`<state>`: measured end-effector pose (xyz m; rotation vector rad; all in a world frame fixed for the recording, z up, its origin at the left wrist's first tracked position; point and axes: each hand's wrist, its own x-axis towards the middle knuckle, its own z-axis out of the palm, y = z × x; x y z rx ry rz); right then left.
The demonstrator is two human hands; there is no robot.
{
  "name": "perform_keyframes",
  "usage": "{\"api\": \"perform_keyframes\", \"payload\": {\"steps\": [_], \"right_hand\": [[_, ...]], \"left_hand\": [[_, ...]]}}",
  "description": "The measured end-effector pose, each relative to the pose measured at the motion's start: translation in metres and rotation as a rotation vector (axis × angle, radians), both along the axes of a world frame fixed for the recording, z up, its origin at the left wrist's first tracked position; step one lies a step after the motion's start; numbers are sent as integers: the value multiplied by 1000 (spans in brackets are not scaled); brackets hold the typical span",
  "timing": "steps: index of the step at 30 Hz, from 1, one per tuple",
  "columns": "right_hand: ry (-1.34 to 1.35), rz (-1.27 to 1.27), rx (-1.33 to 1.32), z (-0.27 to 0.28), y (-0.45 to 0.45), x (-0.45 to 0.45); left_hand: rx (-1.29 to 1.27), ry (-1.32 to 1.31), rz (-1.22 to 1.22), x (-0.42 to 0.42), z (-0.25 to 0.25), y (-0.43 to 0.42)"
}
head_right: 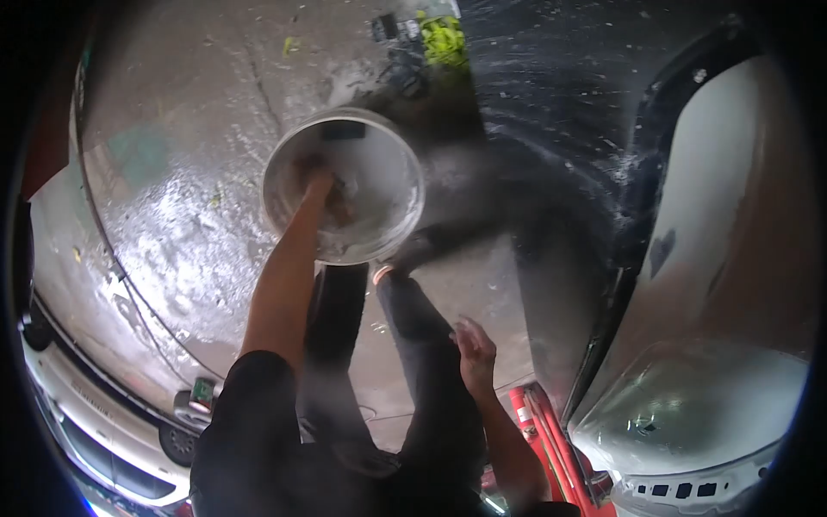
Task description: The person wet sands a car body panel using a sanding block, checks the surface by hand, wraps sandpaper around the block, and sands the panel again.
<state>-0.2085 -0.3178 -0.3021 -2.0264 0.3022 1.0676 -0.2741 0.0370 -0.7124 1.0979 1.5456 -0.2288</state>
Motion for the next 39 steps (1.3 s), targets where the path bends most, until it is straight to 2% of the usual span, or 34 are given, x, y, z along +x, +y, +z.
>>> {"api": "perform_keyframes", "payload": {"steps": [1,4,6,8,10,12,14,17,19,20,23,24,26,27,28,30,33,36,38,39], "right_hand": [[49,-96,36,4,-9,2],[-74,324,-76,42,-4,12],[-185,520,-40,100,47,35],[-253,635,16,168,98,57],[-547,824,141,247,142,82],[-784,1005,172,344,181,108],[-1058,1242,27,447,193,131],[-1517,1262,-112,561,217,183],[-1584,1349,-281,605,230,220],[-1587,1449,-324,613,249,241],[-1138,1461,-242,587,259,292],[-1311,1656,-210,579,260,301],[-1273,1625,28,570,262,318],[-1286,1596,54,567,265,323],[-1280,1567,70,566,263,322],[-1272,1551,89,567,257,321],[-1297,1558,126,567,259,322],[-1307,1572,144,567,258,322],[-1319,1577,145,567,260,323],[-1316,1552,148,566,258,322]], "left_hand": [[-38,-11,5,-2,-1,-3],[-255,-175,278,-16,40,-15],[-373,-277,501,-11,113,-14],[-240,-125,533,13,232,-14],[-99,-456,712,16,264,-51],[-151,-452,512,55,396,-47],[53,-690,440,100,507,-51],[234,-906,357,161,621,-42],[417,-964,338,200,668,-26],[511,-947,306,218,681,-18],[635,-936,229,273,694,11],[668,-884,244,286,693,16],[731,-778,279,312,689,23],[776,-727,241,318,689,36],[764,-695,190,326,677,48],[716,-794,307,334,672,52],[730,-660,228,301,706,4],[776,-710,238,295,700,-23],[859,-666,239,313,693,13],[809,-650,200,325,686,40]]}}
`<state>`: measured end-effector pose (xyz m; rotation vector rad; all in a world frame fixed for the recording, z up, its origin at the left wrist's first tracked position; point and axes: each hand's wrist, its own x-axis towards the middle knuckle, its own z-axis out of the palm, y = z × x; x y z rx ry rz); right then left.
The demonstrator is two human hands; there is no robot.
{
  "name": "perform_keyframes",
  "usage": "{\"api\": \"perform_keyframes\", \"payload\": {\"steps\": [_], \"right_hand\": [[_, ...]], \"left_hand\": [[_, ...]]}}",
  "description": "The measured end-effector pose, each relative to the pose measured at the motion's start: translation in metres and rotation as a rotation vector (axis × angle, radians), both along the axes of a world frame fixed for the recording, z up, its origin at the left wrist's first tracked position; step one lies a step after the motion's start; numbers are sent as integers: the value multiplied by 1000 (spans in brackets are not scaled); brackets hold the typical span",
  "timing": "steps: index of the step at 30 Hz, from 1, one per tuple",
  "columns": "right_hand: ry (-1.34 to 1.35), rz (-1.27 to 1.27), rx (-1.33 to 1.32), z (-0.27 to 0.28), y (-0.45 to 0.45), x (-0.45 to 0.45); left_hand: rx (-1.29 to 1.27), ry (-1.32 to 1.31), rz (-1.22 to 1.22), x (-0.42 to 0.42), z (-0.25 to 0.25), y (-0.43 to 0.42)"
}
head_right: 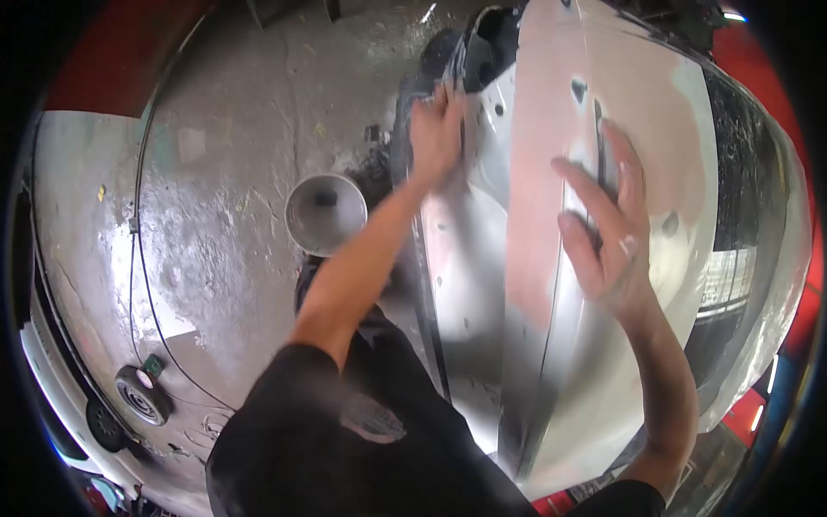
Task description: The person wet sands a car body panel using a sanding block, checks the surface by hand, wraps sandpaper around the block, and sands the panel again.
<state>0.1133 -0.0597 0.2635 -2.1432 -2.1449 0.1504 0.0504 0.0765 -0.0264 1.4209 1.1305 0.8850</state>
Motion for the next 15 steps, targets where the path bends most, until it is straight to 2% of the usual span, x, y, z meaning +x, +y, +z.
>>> {"api": "perform_keyframes", "payload": {"steps": [1,3,5,6,7,9,12,15], "right_hand": [[15,-17,-1,-1,0,0],[31,-19,11,-1,-1,-4],[20,-6,7,0,0,-1],[21,5,-2,1,0,0],[17,20,2,1,2,1],[18,31,-1,2,5,4],[32,15,-17,1,-1,0],[13,29,-7,-2,5,3]], "left_hand": [[-61,-36,-67,7,-7,23],[39,-14,-15,-4,5,11],[-10,52,-42,-27,25,-37],[40,4,-27,-32,15,-63],[-28,-52,-48,-38,17,-70],[1,31,-39,-25,18,-43],[-47,30,-180,9,-10,45],[-83,22,-55,-18,18,-19]]}}
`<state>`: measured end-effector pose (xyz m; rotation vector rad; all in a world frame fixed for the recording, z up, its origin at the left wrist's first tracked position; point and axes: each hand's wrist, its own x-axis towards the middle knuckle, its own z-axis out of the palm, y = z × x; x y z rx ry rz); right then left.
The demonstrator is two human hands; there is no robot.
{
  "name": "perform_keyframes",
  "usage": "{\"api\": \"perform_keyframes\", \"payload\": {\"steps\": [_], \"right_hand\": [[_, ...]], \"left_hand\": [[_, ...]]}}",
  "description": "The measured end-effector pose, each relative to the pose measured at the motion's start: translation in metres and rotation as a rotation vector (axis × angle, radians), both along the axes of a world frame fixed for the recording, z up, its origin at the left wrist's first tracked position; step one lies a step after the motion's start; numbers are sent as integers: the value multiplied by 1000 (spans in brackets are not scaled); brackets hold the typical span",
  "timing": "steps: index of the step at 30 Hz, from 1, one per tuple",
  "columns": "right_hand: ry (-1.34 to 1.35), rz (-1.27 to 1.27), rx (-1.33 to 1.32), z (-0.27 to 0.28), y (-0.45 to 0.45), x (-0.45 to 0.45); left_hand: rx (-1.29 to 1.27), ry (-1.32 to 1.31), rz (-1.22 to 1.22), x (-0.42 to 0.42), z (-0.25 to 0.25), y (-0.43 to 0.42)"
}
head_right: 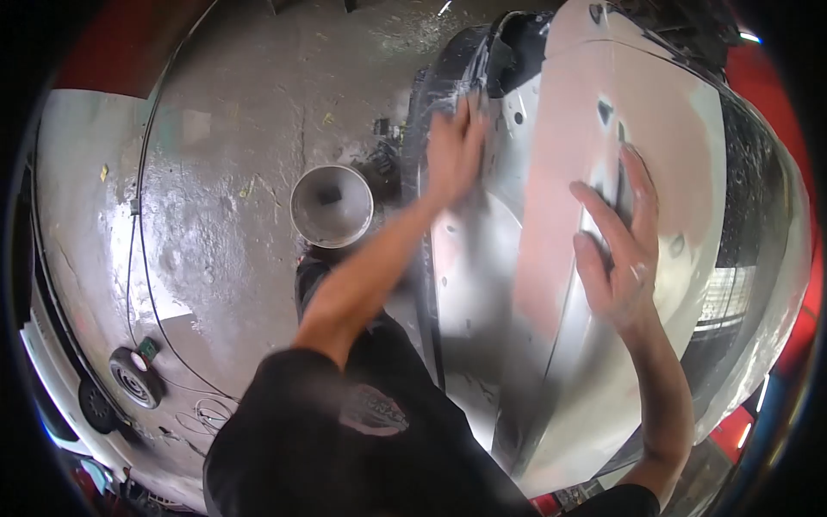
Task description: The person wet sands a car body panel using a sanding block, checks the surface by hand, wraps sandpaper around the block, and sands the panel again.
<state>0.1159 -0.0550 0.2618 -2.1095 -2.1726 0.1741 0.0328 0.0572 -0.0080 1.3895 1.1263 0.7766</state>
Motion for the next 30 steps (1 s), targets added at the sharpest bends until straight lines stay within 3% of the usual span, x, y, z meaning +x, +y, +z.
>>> {"api": "perform_keyframes", "payload": {"steps": [2,7,12,14,17,22,24,27,30], "right_hand": [[-14,23,-18,1,-2,0],[-78,10,-55,2,-2,1],[-68,4,-68,1,-3,1],[-87,17,-59,1,2,6],[-75,9,-66,-1,-2,2],[-65,27,-71,-1,-1,3],[-91,37,-60,-2,3,7],[-105,23,-93,2,-1,2],[-94,25,-89,4,-2,1]], "left_hand": [[-52,-58,-43,-25,2,-56],[-18,-3,-109,18,-10,54],[57,-106,-3,-23,-5,-63],[53,-139,24,-20,-4,-61],[13,-54,-22,9,-12,21],[-92,-107,-21,-27,11,-67],[22,-156,25,-24,1,-68],[4,-108,61,-4,-8,-1],[-72,-14,-8,-18,5,-40]]}}
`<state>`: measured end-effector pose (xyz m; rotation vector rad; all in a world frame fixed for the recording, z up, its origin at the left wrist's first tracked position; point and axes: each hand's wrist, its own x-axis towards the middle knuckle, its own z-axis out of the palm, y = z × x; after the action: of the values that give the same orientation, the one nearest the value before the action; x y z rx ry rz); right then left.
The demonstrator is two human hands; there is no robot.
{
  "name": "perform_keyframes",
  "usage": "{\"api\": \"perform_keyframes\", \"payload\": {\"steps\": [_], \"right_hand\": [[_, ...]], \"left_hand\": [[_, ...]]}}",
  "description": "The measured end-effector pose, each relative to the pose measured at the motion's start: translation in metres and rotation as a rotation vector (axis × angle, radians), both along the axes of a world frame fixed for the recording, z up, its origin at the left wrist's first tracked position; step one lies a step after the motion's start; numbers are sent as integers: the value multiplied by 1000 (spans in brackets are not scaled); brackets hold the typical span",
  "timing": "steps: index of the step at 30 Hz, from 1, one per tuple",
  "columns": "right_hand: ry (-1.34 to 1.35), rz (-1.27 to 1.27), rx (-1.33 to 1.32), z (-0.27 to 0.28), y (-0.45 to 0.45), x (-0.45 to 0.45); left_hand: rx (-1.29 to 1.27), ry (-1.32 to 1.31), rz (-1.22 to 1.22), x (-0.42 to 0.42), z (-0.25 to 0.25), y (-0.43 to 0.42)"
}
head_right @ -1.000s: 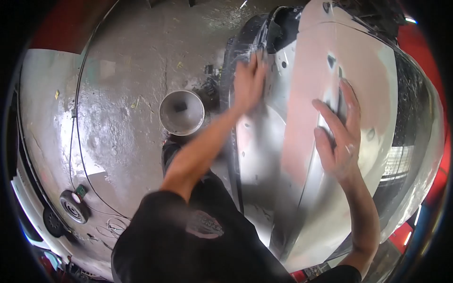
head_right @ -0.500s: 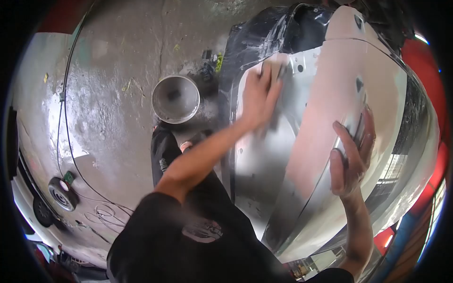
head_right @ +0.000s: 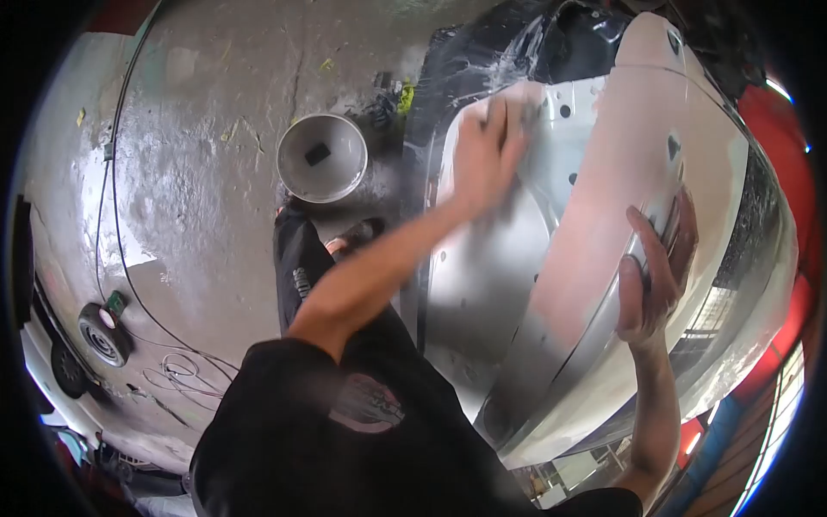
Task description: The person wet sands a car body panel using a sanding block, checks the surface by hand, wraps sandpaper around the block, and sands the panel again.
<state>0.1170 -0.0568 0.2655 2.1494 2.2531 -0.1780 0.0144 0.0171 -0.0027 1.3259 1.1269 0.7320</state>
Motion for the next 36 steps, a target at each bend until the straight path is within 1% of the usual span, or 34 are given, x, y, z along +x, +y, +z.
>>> {"api": "perform_keyframes", "payload": {"steps": [1,2,4,6,7,10,11,14,15,16,18,20,21,22,24,25,26,28,29,30,32,34,35,36], "right_hand": [[10,10,15,-2,2,2],[18,11,18,-4,1,3],[10,21,15,-4,2,6],[14,12,3,-3,-4,2],[12,10,7,-3,-2,1],[1,10,10,-2,2,3],[-8,1,0,-3,0,4],[-15,8,1,-4,0,5],[-12,3,-9,-4,-3,3],[-15,1,-15,-4,-3,1],[-16,9,-12,-1,1,0],[-10,0,-15,-4,1,1],[1,-9,-10,-5,0,2],[-7,-2,-22,-3,1,2],[-17,16,-21,-3,2,1],[-20,-2,-31,0,-2,-2],[-25,-8,-36,2,-2,-1],[-19,-6,-6,-5,3,0],[-20,0,2,-6,4,1],[-29,-1,-7,-3,1,2],[-38,10,2,-2,3,8],[-13,-6,-18,-4,-5,1],[-17,-14,-15,-4,-2,0],[-20,-21,-11,-1,1,-1]], "left_hand": [[-60,2,-72,-12,6,-27],[-5,-97,-11,-17,3,-48],[0,-68,-50,-14,-2,-27],[9,-23,-25,1,-21,23],[30,27,-35,5,-24,30],[-93,11,-47,-13,3,-24],[-52,-16,-65,-23,11,-42],[-28,-15,-118,-17,-13,-17],[-124,-64,-87,-15,-22,6],[27,65,-95,-12,-28,22],[-134,23,-66,-16,-11,7],[-58,-30,-72,-22,15,-41],[-55,-77,-65,-23,13,-44],[-87,-66,-78,-22,9,-38],[-126,-36,-99,-17,-15,1],[31,35,-42,-5,-35,17],[26,52,3,-2,-32,16],[-166,33,-120,-11,3,-3],[-49,-6,-64,-12,15,-26],[-45,-31,-71,-14,16,-30],[66,-77,-64,-11,3,-19],[2,-28,-60,4,-10,33],[39,16,-18,16,-18,44],[14,3,-29,17,-9,34]]}}
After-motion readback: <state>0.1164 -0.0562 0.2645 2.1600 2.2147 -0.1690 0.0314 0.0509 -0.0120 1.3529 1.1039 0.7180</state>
